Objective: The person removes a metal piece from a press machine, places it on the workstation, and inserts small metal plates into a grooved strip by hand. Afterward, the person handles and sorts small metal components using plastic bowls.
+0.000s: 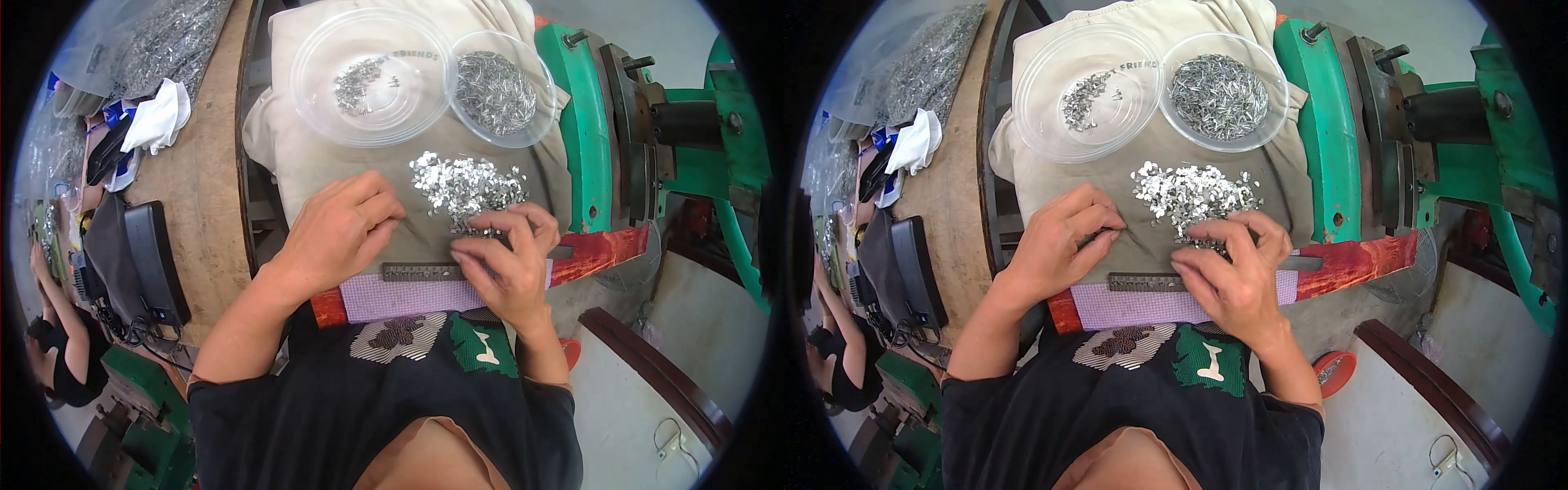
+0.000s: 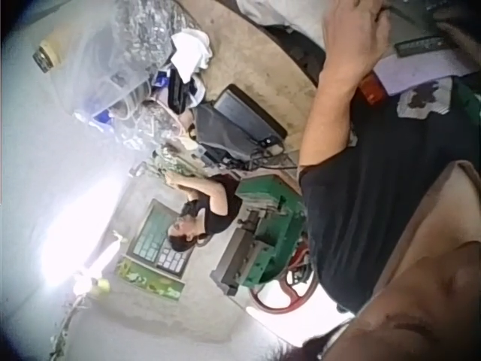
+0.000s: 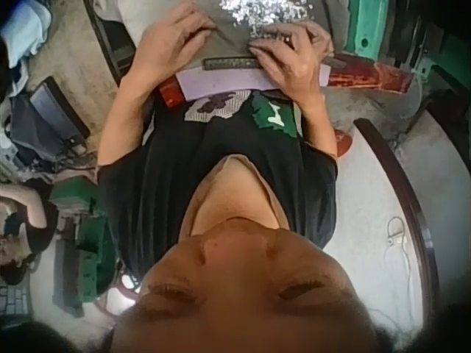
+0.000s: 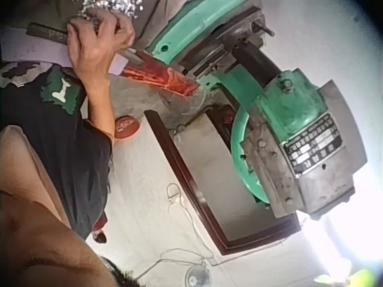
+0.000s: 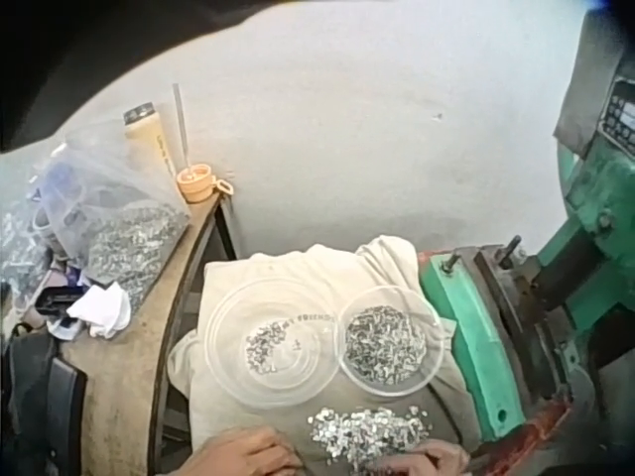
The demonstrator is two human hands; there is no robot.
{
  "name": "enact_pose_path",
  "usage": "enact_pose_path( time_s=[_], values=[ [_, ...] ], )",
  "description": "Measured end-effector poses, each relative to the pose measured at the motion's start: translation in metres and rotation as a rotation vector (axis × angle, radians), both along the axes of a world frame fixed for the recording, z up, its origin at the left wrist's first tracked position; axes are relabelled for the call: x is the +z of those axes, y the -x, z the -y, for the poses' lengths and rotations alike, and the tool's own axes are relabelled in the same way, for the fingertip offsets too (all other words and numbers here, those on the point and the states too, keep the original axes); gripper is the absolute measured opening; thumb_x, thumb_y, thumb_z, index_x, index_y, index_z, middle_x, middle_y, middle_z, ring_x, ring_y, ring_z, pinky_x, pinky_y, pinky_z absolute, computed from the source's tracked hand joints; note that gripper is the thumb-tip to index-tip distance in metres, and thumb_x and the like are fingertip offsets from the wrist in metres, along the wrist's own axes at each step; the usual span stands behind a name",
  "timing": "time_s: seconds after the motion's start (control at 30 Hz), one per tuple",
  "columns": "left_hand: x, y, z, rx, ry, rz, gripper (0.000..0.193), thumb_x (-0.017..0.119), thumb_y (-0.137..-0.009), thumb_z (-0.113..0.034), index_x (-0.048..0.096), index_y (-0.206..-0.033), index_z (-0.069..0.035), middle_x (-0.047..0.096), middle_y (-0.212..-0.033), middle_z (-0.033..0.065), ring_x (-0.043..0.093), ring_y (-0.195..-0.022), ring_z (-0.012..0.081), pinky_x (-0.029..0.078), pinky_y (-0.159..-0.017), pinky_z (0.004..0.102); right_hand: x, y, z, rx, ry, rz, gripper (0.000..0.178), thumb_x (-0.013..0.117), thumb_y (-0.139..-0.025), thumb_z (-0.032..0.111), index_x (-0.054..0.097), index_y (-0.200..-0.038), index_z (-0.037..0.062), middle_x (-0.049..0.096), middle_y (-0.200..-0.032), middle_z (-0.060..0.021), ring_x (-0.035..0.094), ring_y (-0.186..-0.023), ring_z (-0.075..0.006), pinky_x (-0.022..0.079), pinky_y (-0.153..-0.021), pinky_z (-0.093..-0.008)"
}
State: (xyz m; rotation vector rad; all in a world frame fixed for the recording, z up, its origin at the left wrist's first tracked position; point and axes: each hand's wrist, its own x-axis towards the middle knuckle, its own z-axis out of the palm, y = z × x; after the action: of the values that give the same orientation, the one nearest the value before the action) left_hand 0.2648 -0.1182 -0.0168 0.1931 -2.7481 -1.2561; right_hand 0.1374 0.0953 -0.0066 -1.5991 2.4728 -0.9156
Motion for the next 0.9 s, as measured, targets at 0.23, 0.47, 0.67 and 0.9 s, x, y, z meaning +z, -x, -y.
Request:
enact_pose_path(
  time_s=[0.23,0.47,0.67,0.9],
  values=[
    [0.001,0.000,-0.001,0.003,0.001,-0.009,0.016,0.068,-0.077,-0.001,0.064,-0.093,-0.003,0.060,-0.095,0.0095,0.062,-0.089,0.0309,0.049,-0.076,0.0379,-0.003,0.014,0.031,0.104,-0.018,-0.180,0.018,0.080,-0.066,0.018,0.073,-0.083,0.0202,0.063,-0.108,0.0068,0.049,-0.112,-0.0238,0.028,-0.096,-0.0417],
    [0.001,0.001,-0.001,0.003,0.009,0.001,0.016,0.068,-0.077,0.000,0.064,-0.092,-0.002,0.060,-0.096,0.0095,0.062,-0.089,0.0303,0.050,-0.076,0.0378,-0.006,0.015,0.041,0.113,-0.037,-0.202,0.017,0.081,-0.066,0.015,0.072,-0.080,0.0185,0.064,-0.108,0.0053,0.050,-0.113,-0.0266,0.029,-0.095,-0.0429],
    [-0.001,0.000,-0.001,0.003,0.004,-0.013,0.017,0.068,-0.076,0.000,0.065,-0.093,-0.003,0.061,-0.095,0.0090,0.062,-0.087,0.0293,0.050,-0.074,0.0367,-0.002,0.012,0.023,0.135,-0.032,0.007,0.014,0.078,-0.071,0.015,0.070,-0.083,0.0163,0.062,-0.112,0.0052,0.048,-0.114,-0.0258,0.027,-0.098,-0.0443],
    [0.001,0.002,-0.002,0.006,0.003,-0.010,0.017,0.069,-0.075,0.000,0.065,-0.092,-0.003,0.060,-0.095,0.0086,0.062,-0.087,0.0287,0.049,-0.074,0.0359,-0.005,0.006,0.010,0.064,-0.056,0.012,0.015,0.078,-0.071,0.015,0.069,-0.083,0.0163,0.063,-0.110,0.0044,0.048,-0.113,-0.0266,0.028,-0.097,-0.0442]
  ],
)
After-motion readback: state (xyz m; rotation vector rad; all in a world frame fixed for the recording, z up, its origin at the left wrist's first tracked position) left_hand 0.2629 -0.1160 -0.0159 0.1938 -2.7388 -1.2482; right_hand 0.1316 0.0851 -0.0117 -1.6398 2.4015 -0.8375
